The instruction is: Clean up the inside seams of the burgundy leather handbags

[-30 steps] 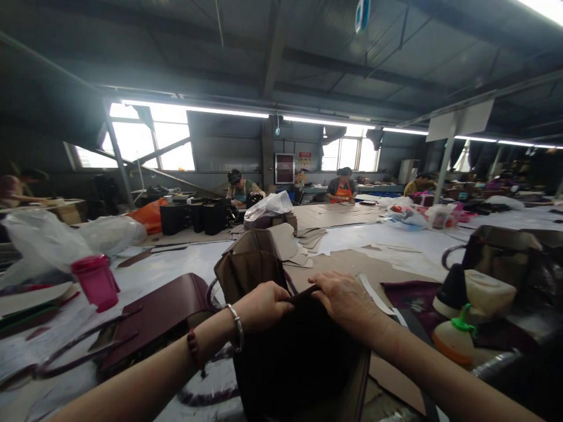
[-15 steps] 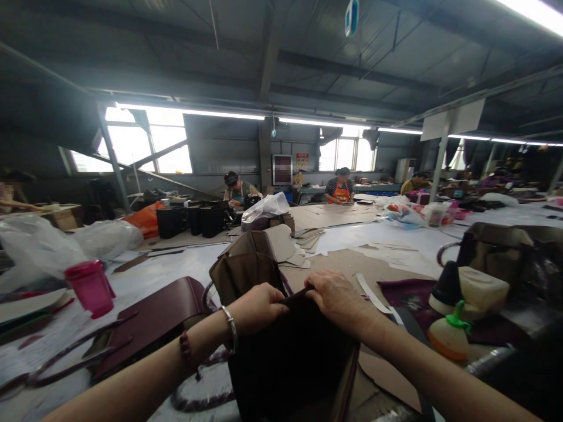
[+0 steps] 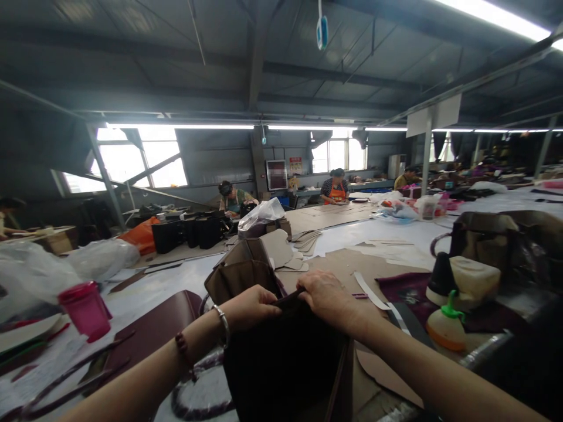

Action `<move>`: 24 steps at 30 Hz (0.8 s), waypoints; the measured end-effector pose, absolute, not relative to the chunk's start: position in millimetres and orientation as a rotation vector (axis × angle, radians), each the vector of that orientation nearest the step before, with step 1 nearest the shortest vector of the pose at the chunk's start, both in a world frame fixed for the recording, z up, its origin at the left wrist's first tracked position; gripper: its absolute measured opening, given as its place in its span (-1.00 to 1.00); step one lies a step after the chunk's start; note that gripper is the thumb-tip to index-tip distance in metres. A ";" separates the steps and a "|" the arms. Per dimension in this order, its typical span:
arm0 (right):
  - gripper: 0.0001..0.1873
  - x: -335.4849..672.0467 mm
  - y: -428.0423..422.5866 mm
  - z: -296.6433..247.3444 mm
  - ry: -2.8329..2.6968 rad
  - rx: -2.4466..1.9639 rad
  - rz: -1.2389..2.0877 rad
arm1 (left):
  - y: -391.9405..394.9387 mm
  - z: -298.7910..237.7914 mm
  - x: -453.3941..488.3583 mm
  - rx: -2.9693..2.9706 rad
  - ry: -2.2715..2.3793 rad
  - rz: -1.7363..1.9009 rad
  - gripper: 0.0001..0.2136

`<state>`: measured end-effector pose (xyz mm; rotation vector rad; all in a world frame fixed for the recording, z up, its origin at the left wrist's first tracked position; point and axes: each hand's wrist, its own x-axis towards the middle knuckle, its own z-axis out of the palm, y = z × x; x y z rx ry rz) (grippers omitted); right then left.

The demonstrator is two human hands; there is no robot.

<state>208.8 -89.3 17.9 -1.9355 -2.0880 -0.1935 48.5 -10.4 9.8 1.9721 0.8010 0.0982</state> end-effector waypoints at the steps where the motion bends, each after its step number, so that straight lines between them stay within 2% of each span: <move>1: -0.86 208.9 -89.0 18.2 -2.092 -1.933 -0.192 | -11.4 9.8 48.6 1.962 0.802 0.102 -0.63; 10: -0.88 215.3 -95.1 21.5 -2.188 -1.813 -0.129 | -20.7 13.6 52.1 2.182 0.741 0.004 -0.75; 14: -0.90 216.6 -103.1 23.6 -2.205 -1.759 -0.098 | -24.6 12.7 67.6 2.333 0.605 0.112 -0.74; 17: -0.89 221.5 -108.8 19.8 -2.170 -1.722 -0.079 | -21.7 5.8 77.3 2.222 0.577 0.179 -0.72; 18: -0.85 224.2 -111.1 17.3 -2.130 -1.705 -0.077 | -20.1 3.5 78.7 2.145 0.589 0.181 -0.70; 22: -0.48 237.3 -122.1 6.9 -1.911 -1.759 -0.158 | -17.2 -1.6 78.1 1.893 0.530 0.183 -0.64; 24: -0.44 243.1 -126.3 4.5 -1.882 -1.851 -0.075 | -19.2 -1.2 76.9 1.858 0.473 0.212 -0.64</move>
